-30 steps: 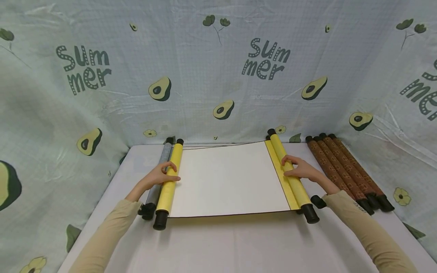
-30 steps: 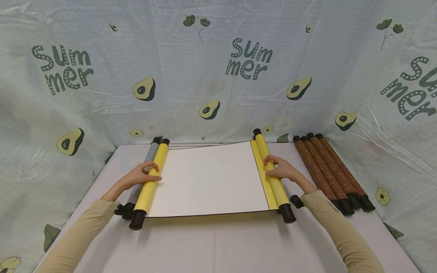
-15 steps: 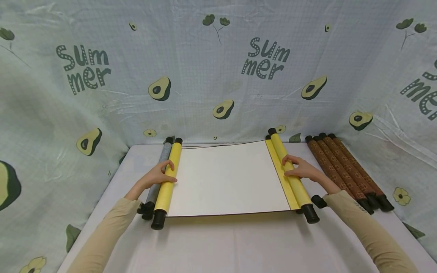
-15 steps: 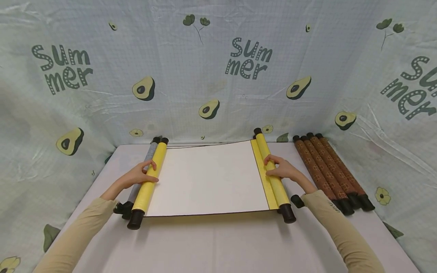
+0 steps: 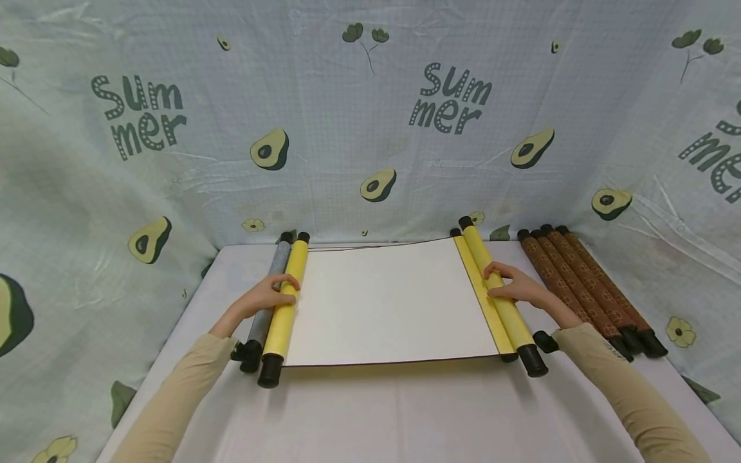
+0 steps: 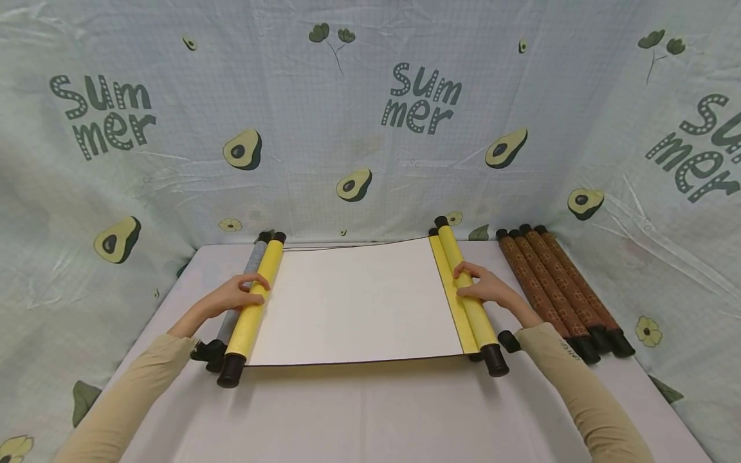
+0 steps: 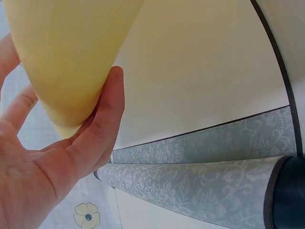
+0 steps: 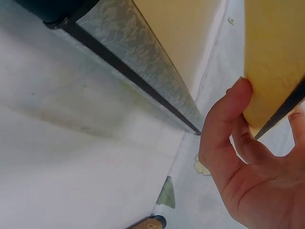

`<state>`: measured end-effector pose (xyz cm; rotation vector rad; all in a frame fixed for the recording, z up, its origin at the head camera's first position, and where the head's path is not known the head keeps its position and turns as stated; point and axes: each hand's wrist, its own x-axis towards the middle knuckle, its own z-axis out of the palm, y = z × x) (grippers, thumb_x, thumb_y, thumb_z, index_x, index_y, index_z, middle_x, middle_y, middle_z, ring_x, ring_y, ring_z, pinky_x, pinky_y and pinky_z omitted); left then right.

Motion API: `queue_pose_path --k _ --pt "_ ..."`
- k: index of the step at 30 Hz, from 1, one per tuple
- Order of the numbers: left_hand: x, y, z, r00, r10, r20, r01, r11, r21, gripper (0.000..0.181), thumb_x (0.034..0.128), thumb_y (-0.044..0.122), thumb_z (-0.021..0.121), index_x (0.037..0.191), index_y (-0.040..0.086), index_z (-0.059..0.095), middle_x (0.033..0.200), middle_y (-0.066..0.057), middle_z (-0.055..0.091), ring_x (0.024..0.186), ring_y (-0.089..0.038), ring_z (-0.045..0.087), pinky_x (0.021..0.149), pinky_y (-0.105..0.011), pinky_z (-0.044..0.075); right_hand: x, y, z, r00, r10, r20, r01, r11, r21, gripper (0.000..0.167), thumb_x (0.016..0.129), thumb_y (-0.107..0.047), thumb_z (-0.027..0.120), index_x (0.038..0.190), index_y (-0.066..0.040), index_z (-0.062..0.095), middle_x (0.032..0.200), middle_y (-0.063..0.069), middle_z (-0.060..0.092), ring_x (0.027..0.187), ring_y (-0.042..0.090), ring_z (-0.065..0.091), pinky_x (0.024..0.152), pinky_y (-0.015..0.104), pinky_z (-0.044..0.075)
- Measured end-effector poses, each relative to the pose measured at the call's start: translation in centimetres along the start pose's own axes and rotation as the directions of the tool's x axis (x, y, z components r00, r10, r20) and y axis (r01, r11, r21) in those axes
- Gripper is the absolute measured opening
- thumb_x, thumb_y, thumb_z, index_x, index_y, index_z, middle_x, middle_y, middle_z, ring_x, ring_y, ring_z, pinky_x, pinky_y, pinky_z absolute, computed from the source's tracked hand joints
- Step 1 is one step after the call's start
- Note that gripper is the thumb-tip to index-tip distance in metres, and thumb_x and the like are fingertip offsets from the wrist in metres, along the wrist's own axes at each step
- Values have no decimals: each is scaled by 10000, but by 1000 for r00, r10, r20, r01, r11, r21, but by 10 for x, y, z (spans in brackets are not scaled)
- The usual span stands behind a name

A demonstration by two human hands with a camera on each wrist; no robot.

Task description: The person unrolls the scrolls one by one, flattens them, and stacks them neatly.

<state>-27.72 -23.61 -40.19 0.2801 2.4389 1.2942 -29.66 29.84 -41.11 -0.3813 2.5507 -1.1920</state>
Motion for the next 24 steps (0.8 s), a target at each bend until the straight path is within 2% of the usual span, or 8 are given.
queue_pose_path --k 9,12,19,24 --pt "1 -1 2 999 -15 -50 16 999 34 363 784 243 671 1001 26 477 940 -147 463 605 -143 481 516 -263 435 0 4 -1 1000 5 3 -5 1000 18 344 806 -182 629 1069 -71 437 1174 228 365 613 158 499 474 292 430" --pt "1 -3 2 998 -5 -56 7 999 39 374 764 215 693 987 28 459 938 -153 452 607 -150 489 507 -263 438 -1 3 -1 1000 4 5 -4 1000 19 346 808 -179 627 1072 -67 434 1182 230 361 619 160 501 477 294 433" --pt "1 -5 -2 999 15 -49 -13 999 45 356 778 150 667 1036 27 455 884 -162 475 607 -163 495 488 -268 408 -4 1 -3 1000 3 -13 -3 1000 7 344 807 -182 630 1065 -75 430 1186 223 364 622 147 484 482 302 424" --pt "1 -6 -5 999 9 -44 -7 999 50 362 796 166 645 1090 32 482 983 -205 480 634 -172 501 511 -273 418 -4 2 -5 1000 17 -15 -17 1000 -4 356 807 -193 635 1072 -74 430 1173 212 373 563 123 440 472 310 403"
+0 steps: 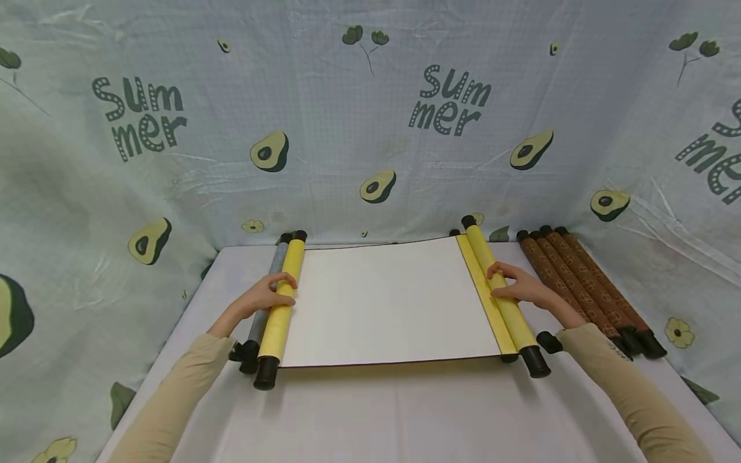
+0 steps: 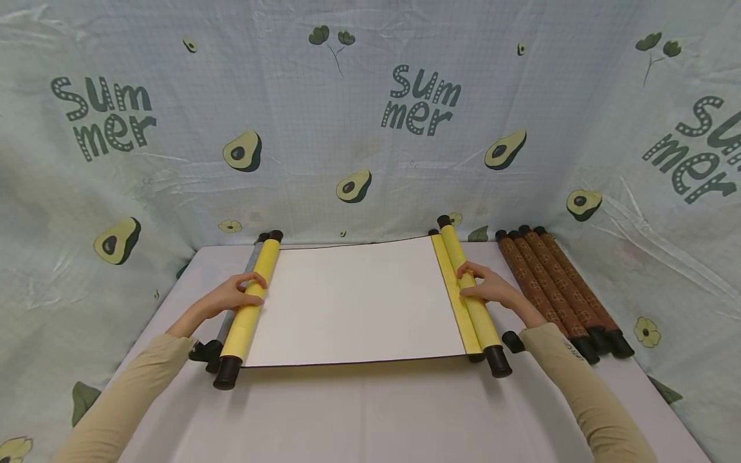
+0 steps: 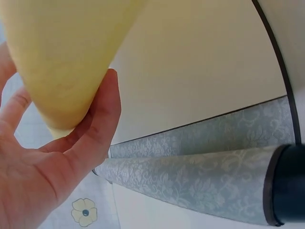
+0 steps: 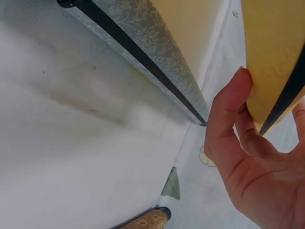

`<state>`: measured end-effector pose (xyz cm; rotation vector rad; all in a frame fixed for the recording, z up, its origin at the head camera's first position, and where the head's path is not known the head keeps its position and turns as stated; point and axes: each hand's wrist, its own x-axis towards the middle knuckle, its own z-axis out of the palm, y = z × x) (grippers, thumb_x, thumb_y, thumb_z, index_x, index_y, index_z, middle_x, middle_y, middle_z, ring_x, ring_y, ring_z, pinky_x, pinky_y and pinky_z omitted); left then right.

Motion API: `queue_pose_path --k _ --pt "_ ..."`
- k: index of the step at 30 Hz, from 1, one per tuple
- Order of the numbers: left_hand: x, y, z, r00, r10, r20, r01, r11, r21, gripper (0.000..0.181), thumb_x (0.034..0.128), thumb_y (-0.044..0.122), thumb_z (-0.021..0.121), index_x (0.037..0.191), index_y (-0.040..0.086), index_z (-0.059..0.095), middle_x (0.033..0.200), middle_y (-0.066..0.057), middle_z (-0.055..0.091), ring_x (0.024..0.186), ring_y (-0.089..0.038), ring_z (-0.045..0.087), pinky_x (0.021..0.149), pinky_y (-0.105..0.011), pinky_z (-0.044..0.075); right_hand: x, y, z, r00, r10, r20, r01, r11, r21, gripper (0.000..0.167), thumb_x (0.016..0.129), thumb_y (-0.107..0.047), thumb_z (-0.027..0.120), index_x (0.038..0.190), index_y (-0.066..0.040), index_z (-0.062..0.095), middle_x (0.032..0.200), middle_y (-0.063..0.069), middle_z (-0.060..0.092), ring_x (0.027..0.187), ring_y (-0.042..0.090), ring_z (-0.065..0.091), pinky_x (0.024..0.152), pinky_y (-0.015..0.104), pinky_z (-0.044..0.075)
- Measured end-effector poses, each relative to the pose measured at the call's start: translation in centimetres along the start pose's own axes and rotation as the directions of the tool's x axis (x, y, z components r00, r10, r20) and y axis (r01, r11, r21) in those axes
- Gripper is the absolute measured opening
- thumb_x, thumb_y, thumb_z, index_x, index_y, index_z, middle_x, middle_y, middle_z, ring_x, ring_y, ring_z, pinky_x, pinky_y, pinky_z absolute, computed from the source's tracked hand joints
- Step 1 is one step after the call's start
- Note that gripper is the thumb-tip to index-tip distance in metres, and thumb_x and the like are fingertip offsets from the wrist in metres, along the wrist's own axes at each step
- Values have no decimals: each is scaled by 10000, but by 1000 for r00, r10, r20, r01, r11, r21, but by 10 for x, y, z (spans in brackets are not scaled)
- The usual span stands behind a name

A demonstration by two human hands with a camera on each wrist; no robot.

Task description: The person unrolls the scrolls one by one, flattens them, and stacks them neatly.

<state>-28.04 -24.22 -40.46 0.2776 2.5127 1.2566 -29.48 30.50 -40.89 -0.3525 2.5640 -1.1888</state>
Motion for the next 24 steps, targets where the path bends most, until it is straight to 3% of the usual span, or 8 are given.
queue_pose_path --k 7,16,24 --pt "1 -3 -1 1000 -10 8 10 1000 -6 297 820 143 585 1072 5 510 1150 -252 434 637 -166 494 515 -264 410 0 3 -2 1000 -9 8 9 1000 5 342 815 -182 622 1070 -74 421 1181 222 360 592 143 464 476 324 414" --pt "0 0 4 998 36 -47 -33 997 64 328 758 203 696 940 7 506 1081 -194 437 705 -199 417 557 -269 374 -3 3 -3 1000 -2 3 2 1000 5 336 814 -177 624 1059 -78 417 1172 214 362 637 154 475 495 298 412" --pt "0 0 2 998 39 -46 -36 996 76 322 757 150 688 961 2 487 1153 -247 394 649 -189 461 559 -272 408 -7 1 -5 1000 -18 13 17 1000 23 374 819 -183 620 1090 -42 404 1184 232 348 613 149 455 486 310 397"
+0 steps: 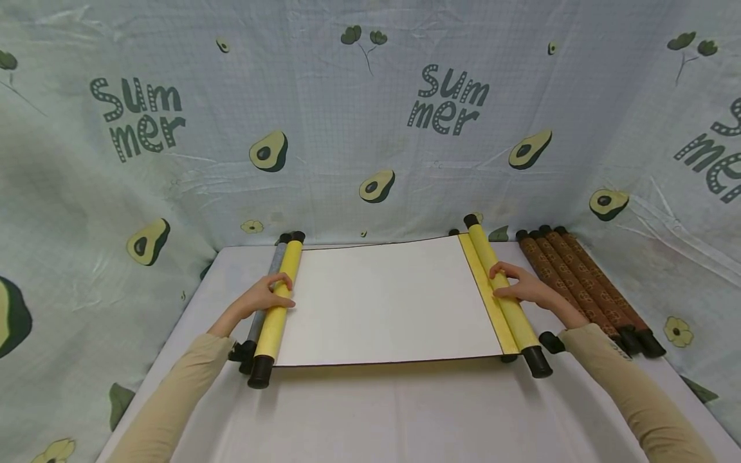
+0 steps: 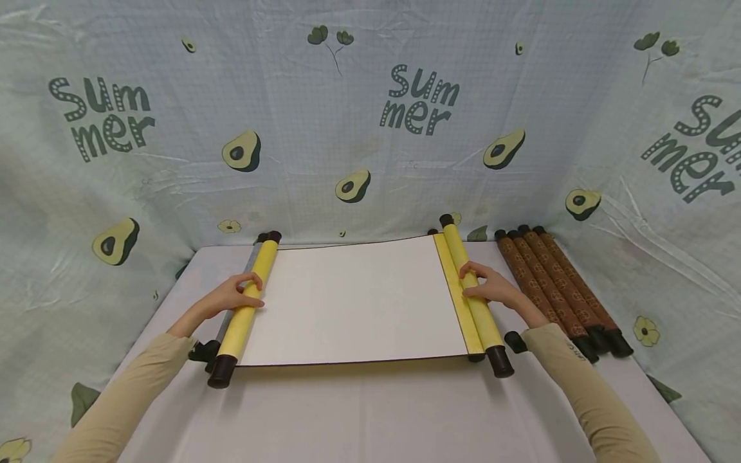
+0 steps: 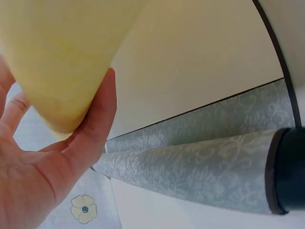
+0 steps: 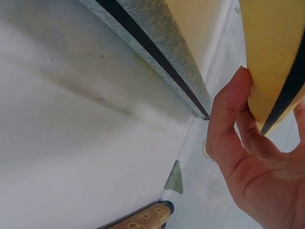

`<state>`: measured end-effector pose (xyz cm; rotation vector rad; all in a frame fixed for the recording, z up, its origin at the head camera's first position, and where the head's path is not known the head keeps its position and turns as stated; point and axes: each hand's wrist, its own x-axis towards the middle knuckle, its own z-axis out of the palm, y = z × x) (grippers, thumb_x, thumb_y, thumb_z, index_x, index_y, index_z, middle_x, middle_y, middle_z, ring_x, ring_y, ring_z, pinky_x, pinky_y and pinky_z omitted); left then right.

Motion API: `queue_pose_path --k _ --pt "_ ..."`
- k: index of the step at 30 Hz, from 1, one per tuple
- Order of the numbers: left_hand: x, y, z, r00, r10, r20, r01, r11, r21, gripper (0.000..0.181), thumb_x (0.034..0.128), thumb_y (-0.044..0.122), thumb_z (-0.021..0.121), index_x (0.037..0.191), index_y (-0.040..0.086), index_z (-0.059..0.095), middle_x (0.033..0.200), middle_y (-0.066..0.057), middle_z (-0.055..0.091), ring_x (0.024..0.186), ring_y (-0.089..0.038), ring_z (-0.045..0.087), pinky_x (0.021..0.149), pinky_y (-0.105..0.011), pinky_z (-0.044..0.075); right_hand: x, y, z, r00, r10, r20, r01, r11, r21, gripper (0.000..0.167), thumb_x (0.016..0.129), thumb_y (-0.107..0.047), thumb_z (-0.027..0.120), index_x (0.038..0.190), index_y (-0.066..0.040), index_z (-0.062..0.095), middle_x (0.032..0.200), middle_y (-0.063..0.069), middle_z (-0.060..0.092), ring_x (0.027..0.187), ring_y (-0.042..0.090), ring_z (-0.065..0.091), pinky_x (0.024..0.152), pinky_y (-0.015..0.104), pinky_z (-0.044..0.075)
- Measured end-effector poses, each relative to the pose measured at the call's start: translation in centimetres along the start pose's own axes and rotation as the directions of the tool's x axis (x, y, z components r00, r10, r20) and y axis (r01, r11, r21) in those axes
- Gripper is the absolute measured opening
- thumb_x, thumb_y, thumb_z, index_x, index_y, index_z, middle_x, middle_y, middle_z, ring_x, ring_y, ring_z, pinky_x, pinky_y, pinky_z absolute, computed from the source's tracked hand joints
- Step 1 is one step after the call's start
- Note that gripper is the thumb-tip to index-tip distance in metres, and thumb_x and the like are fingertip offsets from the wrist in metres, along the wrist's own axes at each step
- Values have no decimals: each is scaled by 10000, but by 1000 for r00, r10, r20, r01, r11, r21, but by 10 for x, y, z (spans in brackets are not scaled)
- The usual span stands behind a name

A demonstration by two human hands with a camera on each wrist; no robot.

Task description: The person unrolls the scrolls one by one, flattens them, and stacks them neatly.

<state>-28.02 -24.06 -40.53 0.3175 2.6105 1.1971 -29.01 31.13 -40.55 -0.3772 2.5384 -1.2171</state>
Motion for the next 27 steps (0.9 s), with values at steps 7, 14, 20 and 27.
queue_pose_path --k 7,14,20,27 --pt "-1 -5 -4 999 -17 34 17 1000 -13 362 797 166 651 1091 2 519 1152 -249 458 640 -151 502 557 -267 439 0 7 -4 1000 11 -8 -11 1000 4 341 824 -179 612 1069 -62 406 1192 238 342 679 176 505 508 304 432" --pt "-3 -9 -5 997 -16 81 20 999 -48 329 824 154 617 1093 -18 537 1038 -227 531 647 -129 526 550 -274 458 0 14 -5 1000 11 -14 -11 1000 -1 343 822 -183 618 1076 -61 423 1206 234 349 675 187 507 502 306 430" --pt "-4 -7 -5 996 -16 84 21 999 -50 309 820 162 624 1055 -13 525 957 -186 543 628 -127 521 540 -276 456 0 15 -6 1000 13 -8 -13 1000 -1 354 815 -191 626 1071 -57 421 1200 233 344 648 172 489 494 307 416" --pt "-3 -5 -6 997 -8 70 9 1000 -15 348 771 218 689 955 24 465 695 -33 399 479 -84 317 451 -239 334 0 16 -8 1000 27 -14 -27 1000 -11 361 809 -189 633 1071 -57 423 1198 227 339 613 154 464 494 334 412"
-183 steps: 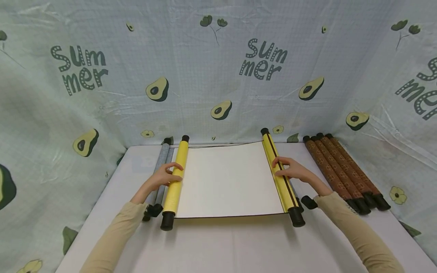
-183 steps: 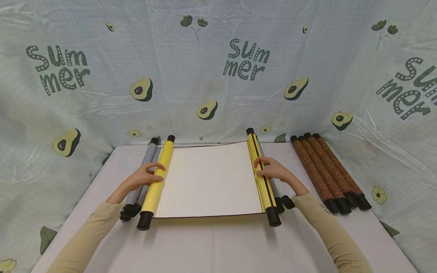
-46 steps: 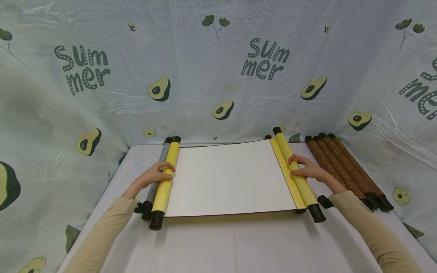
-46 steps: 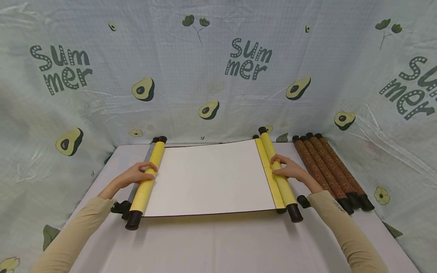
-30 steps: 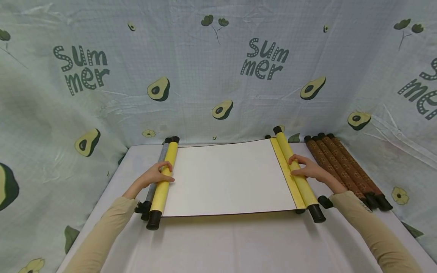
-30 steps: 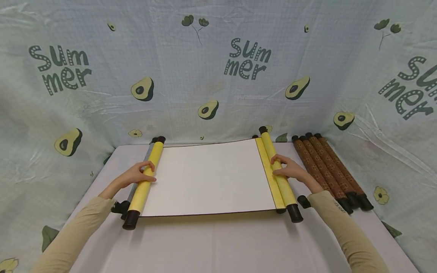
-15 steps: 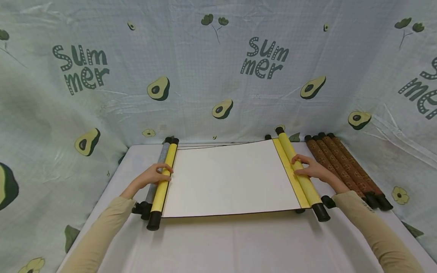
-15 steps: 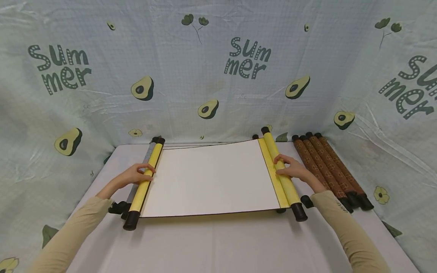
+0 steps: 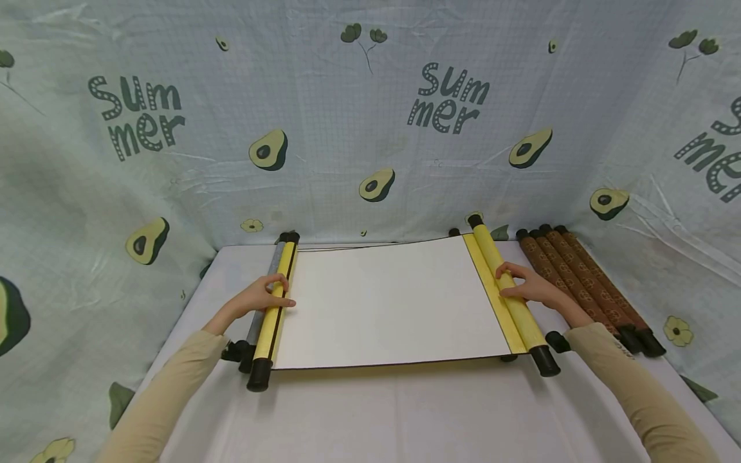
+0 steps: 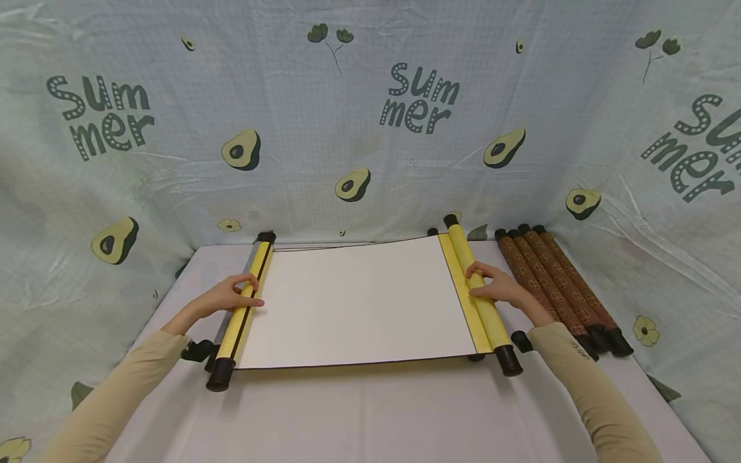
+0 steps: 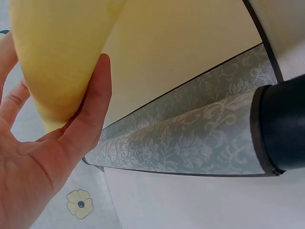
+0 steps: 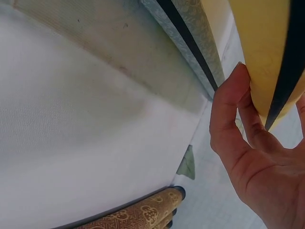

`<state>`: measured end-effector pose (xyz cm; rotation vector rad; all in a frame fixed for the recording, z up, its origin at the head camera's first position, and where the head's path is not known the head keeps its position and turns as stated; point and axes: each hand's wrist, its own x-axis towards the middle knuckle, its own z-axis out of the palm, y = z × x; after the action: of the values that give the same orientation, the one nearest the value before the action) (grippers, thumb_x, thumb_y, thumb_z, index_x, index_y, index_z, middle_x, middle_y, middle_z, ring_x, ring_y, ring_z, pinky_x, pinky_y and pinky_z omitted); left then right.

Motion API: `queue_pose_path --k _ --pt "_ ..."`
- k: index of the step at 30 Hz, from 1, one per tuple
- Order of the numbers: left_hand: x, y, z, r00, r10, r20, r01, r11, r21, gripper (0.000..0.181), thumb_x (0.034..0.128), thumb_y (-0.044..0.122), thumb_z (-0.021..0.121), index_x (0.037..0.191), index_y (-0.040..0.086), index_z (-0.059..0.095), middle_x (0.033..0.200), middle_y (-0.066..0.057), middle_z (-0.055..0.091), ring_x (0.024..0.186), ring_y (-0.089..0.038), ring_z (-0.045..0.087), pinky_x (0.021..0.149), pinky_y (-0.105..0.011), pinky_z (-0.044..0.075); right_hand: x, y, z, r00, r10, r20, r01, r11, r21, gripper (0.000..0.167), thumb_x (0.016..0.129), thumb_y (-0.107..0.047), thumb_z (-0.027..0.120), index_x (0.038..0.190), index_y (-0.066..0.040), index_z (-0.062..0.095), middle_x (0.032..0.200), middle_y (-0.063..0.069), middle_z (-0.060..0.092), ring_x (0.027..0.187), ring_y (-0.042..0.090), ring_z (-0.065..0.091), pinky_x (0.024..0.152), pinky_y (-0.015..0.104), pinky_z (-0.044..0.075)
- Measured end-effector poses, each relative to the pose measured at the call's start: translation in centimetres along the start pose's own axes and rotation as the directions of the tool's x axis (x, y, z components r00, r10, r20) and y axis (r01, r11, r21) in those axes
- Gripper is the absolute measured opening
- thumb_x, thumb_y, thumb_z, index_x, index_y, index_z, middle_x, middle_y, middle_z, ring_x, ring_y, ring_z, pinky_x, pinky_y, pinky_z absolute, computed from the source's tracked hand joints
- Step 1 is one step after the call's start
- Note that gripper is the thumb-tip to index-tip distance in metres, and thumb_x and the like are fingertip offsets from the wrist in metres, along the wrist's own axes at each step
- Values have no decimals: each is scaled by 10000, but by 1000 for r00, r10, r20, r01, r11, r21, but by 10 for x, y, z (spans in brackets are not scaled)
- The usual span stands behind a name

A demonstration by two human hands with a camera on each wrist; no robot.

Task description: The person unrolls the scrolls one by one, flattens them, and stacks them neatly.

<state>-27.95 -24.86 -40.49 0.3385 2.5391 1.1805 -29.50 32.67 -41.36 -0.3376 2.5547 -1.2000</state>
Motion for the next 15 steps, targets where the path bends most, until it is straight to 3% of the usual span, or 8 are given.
queue_pose_path --k 4,11,15 --pt "2 -2 -1 1000 15 -4 -15 1000 5 351 764 170 692 936 24 424 673 -19 356 467 -79 290 442 -224 308 0 0 0 1000 18 6 -18 1000 0 370 810 -194 631 1080 -57 417 1204 227 327 658 177 476 511 316 426" --pt "2 -3 -6 1000 7 5 -6 1000 -14 339 788 98 646 1027 1 426 743 -64 438 517 -98 395 480 -267 367 0 -1 0 1000 25 7 -25 1000 -8 387 809 -193 632 1089 -47 408 1189 230 332 656 172 468 509 308 419" --pt "0 -2 -8 1000 0 31 2 999 -45 327 814 74 603 1080 -22 438 654 -40 461 516 -108 421 487 -282 391 0 0 0 1000 6 -10 -7 999 -32 391 814 -188 628 1099 -33 410 1197 237 331 708 204 462 506 307 408"
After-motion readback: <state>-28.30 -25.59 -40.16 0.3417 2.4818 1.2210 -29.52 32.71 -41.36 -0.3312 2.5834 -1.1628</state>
